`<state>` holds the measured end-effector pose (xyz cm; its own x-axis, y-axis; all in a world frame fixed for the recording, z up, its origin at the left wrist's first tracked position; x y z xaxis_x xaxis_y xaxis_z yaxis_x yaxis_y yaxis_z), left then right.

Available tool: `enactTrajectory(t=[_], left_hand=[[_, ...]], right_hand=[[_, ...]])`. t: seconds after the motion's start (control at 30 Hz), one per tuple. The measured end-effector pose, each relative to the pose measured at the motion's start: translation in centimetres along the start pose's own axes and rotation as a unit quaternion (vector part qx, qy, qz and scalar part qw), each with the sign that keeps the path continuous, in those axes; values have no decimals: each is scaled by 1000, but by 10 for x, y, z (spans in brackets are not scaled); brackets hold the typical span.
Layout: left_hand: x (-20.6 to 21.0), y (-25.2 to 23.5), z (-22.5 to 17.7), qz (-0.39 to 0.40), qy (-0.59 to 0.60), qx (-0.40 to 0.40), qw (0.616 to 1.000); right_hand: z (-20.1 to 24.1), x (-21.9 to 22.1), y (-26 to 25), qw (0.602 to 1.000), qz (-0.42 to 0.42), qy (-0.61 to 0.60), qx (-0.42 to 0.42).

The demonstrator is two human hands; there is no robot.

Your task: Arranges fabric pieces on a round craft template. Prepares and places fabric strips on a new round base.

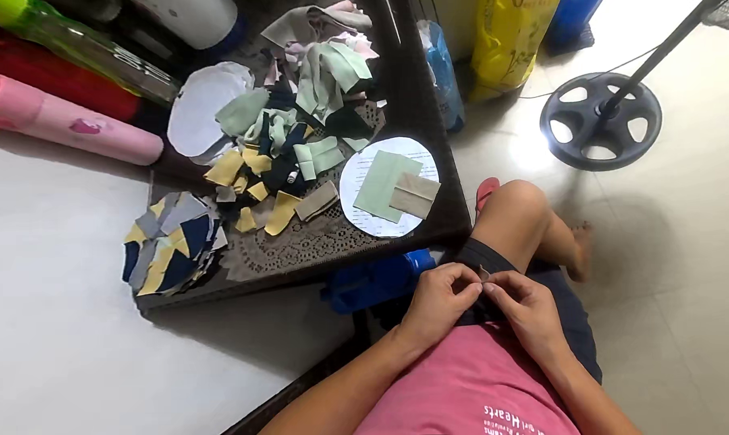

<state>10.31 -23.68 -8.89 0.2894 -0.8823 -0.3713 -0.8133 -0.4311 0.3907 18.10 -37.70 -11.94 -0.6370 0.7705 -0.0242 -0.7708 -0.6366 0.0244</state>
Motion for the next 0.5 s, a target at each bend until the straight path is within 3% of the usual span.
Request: enactTrajectory(t=[0.5], left_hand=[[1,-1,1,6,13,-12,1000]], right_hand=[[4,1,0,997,-21,47,-50]])
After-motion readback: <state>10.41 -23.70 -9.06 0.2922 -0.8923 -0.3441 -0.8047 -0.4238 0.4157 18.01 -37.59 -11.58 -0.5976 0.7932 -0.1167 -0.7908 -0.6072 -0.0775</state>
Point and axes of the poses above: each hand's wrist, its own y-axis away from the middle knuckle, its own x-axis out of the palm, z = x × y, the point moved 5 cm from there along -y, towards the middle knuckle, and after that the axes turned 10 degrees about -x, right-handed, at the moved point
